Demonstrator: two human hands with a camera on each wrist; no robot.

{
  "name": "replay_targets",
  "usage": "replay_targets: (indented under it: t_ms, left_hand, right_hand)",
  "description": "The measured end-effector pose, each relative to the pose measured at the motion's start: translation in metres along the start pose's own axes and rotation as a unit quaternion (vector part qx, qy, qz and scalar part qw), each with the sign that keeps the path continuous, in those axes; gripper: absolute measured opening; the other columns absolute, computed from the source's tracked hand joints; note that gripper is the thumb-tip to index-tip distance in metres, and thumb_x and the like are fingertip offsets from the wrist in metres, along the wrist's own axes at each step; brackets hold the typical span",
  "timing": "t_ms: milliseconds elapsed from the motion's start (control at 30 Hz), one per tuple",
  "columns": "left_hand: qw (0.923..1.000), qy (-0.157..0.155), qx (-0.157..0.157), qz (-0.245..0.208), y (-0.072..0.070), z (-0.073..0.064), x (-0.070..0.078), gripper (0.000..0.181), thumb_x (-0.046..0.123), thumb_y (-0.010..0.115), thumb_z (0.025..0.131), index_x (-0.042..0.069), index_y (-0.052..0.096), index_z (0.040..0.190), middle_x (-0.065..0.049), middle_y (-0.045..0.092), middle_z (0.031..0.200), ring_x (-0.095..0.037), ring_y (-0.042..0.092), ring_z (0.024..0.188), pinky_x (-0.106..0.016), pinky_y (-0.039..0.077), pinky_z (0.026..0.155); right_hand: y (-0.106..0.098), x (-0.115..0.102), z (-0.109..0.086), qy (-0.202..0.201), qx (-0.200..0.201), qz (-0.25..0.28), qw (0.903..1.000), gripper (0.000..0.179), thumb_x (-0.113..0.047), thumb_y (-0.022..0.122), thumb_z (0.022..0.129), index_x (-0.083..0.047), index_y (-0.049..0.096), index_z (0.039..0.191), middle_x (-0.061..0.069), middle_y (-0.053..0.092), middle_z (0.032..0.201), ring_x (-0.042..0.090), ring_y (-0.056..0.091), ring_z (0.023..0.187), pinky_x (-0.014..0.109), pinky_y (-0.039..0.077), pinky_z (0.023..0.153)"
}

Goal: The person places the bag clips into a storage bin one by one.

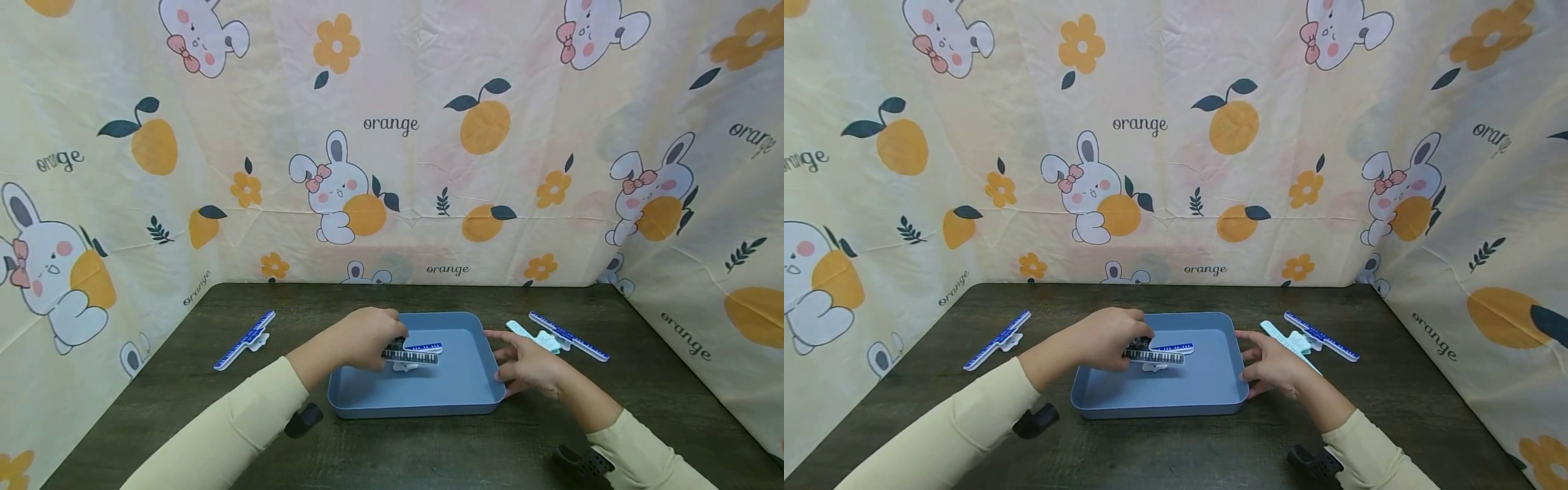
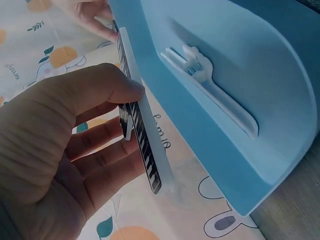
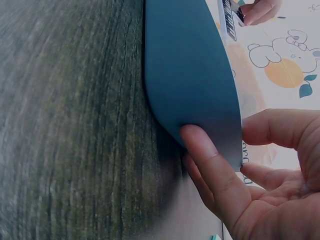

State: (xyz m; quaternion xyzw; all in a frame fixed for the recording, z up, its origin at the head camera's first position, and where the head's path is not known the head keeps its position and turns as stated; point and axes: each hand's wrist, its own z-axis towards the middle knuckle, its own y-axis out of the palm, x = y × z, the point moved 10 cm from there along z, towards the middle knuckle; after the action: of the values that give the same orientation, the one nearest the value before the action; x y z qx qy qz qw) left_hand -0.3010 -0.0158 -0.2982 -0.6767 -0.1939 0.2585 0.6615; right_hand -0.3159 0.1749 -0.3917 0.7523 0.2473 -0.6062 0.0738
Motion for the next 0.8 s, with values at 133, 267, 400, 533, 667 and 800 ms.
replay_targets:
  t_ms: [133, 267, 400, 533, 667, 800]
  left_hand:
    - [1.0000, 0.005, -0.008, -0.002, 0.001, 0.003, 0.004, 0.038, 0.013, 0.081, 0.073, 0.011, 0.072, 0.109, 0.001, 0.061, 0.092, -0.008, 0.049, 0.072, -0.025, 0.046, 0.065]
    - [0.9998, 0.012, -0.015, -0.001, 0.005, 0.006, 0.007, 0.038, 0.012, 0.080, 0.072, 0.011, 0.072, 0.109, 0.003, 0.059, 0.089, -0.008, 0.047, 0.070, -0.024, 0.044, 0.063]
    - [0.9996, 0.014, -0.023, 0.004, 0.008, 0.009, 0.008, 0.037, 0.013, 0.081, 0.072, 0.012, 0.071, 0.108, 0.004, 0.058, 0.087, -0.008, 0.046, 0.070, -0.024, 0.043, 0.062]
    - [0.9995, 0.019, -0.025, 0.007, 0.010, 0.013, 0.010, 0.036, 0.014, 0.081, 0.072, 0.012, 0.072, 0.107, 0.004, 0.057, 0.087, -0.008, 0.047, 0.070, -0.023, 0.042, 0.062]
    - [0.9992, 0.023, -0.031, 0.011, 0.013, 0.017, 0.012, 0.036, 0.015, 0.081, 0.073, 0.013, 0.071, 0.108, 0.005, 0.058, 0.089, -0.007, 0.047, 0.071, -0.023, 0.043, 0.062]
    - [0.9983, 0.025, -0.048, 0.023, 0.019, 0.021, 0.014, 0.034, 0.017, 0.081, 0.075, 0.014, 0.071, 0.107, 0.005, 0.058, 0.089, -0.007, 0.047, 0.072, -0.022, 0.042, 0.061]
  right_hand:
    - [-0.001, 0.000, 0.000, 0.002, 0.002, 0.001, 1.0000, 0.087, 0.012, 0.061, 0.079, 0.004, 0.014, 0.152, 0.035, 0.050, 0.128, 0.035, 0.065, 0.095, 0.048, 0.058, 0.067]
    - [-0.001, 0.001, 0.000, 0.002, 0.003, 0.002, 1.0000, 0.087, 0.012, 0.061, 0.079, 0.004, 0.015, 0.152, 0.035, 0.050, 0.128, 0.035, 0.065, 0.095, 0.048, 0.058, 0.067]
    - [-0.001, 0.000, 0.000, 0.001, 0.003, 0.003, 1.0000, 0.087, 0.012, 0.061, 0.079, 0.004, 0.014, 0.152, 0.035, 0.050, 0.128, 0.034, 0.065, 0.095, 0.048, 0.058, 0.068]
    - [-0.001, 0.000, 0.000, 0.000, 0.003, 0.005, 1.0000, 0.087, 0.012, 0.061, 0.079, 0.004, 0.014, 0.152, 0.035, 0.050, 0.128, 0.035, 0.065, 0.095, 0.048, 0.058, 0.068]
    - [-0.001, 0.001, 0.001, 0.000, 0.004, 0.005, 1.0000, 0.087, 0.012, 0.061, 0.079, 0.004, 0.015, 0.152, 0.035, 0.050, 0.127, 0.034, 0.065, 0.094, 0.049, 0.058, 0.068]
    - [-0.001, 0.001, 0.001, -0.001, 0.002, 0.006, 1.0000, 0.087, 0.012, 0.061, 0.079, 0.004, 0.014, 0.152, 0.036, 0.050, 0.128, 0.034, 0.065, 0.094, 0.049, 0.058, 0.068]
